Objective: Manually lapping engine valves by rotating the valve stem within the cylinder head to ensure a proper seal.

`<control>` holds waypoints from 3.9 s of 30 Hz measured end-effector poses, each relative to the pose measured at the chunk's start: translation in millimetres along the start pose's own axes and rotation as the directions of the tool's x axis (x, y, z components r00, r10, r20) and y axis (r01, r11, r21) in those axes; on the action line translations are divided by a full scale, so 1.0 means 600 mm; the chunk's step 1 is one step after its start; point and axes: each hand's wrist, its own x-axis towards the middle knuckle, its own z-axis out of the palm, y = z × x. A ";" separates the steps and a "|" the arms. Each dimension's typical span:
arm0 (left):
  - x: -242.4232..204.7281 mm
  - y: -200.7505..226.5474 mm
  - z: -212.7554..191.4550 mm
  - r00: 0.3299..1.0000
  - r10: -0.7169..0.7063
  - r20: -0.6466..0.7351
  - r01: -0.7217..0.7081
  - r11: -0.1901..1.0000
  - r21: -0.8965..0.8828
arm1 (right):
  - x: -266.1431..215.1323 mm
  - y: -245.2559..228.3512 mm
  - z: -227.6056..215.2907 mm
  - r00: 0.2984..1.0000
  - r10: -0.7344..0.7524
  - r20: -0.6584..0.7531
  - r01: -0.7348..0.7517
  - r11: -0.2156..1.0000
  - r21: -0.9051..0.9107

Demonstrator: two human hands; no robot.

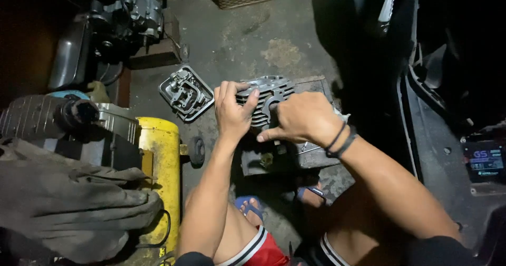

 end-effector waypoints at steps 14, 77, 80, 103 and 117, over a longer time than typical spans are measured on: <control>-0.003 0.005 0.002 0.999 -0.013 -0.030 0.014 0.999 0.033 | 0.013 0.001 0.001 1.000 0.006 0.031 -0.005 1.000 -0.028; 0.010 0.002 -0.012 1.000 0.020 0.019 -0.020 1.000 0.014 | 0.005 -0.020 0.028 0.995 0.066 -0.069 -0.082 0.963 -0.255; 0.009 0.006 -0.013 0.999 0.031 0.015 -0.031 0.999 0.018 | 0.022 -0.017 0.044 0.994 0.067 -0.085 -0.087 0.961 -0.263; 0.013 0.006 -0.018 0.998 -0.002 0.062 0.001 1.000 0.014 | -0.019 -0.024 0.027 0.994 0.024 -0.105 -0.055 0.950 -0.306; 0.009 0.011 -0.021 0.998 0.035 0.050 -0.037 0.999 0.037 | 0.015 -0.016 0.041 0.992 0.067 -0.111 -0.093 0.965 -0.246</control>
